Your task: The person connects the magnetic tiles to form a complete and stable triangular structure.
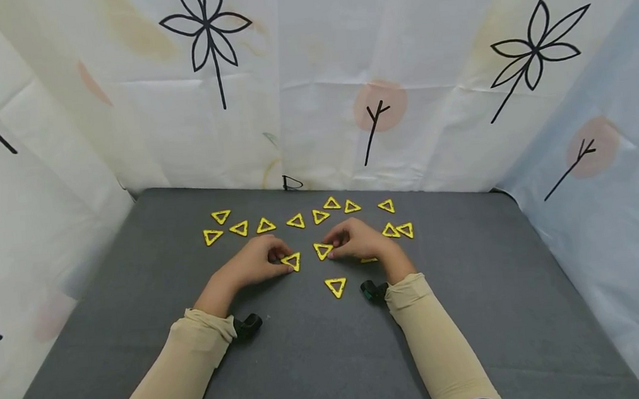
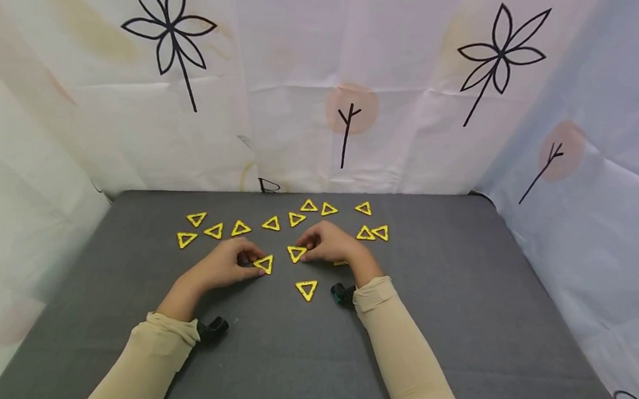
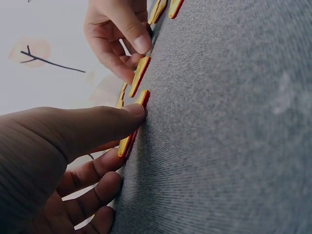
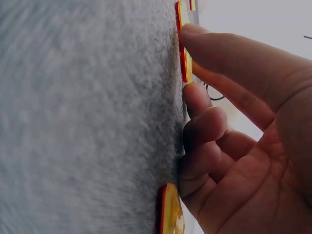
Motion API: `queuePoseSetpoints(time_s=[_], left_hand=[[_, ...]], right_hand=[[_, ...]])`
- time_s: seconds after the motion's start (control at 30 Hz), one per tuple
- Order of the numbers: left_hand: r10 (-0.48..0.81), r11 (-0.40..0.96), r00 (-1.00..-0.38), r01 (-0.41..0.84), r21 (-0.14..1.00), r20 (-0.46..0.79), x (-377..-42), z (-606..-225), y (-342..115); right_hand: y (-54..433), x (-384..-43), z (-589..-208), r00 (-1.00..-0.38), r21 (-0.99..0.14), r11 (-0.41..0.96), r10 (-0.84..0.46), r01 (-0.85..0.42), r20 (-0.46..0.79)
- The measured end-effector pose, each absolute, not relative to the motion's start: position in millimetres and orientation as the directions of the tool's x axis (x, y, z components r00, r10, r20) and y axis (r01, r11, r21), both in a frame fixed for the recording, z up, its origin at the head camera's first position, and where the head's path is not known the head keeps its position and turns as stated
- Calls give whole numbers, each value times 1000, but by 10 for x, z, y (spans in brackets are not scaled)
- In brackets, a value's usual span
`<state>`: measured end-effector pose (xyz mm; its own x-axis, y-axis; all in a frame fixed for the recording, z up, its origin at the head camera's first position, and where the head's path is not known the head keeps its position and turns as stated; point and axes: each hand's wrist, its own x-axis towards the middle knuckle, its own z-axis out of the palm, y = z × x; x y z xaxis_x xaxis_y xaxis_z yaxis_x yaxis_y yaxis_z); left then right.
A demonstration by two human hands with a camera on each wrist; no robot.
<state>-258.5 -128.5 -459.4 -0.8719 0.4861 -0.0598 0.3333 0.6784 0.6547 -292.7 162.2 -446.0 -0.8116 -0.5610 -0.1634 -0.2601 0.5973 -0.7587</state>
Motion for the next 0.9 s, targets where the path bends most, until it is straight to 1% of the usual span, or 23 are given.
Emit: queuePoseSetpoints(time_s=[0.23,0.67,0.9], left_hand=[[506,651,-861,350,674,-42,-2591,-4573,-1272],[518,648,-855,372,665,-25,-2604,-4600,-1274],[507,655,-861,357,666,-37,-2599,-4596,-1277]], right_hand=[[1599,-2922,-4429,-821,-741,619,-546,-261,-167],[1574,-2933,-4443,-810,-681,654,-567,-329,-152],[1560,-2951,-4461,-800,-700,633,-581,-329,-149]])
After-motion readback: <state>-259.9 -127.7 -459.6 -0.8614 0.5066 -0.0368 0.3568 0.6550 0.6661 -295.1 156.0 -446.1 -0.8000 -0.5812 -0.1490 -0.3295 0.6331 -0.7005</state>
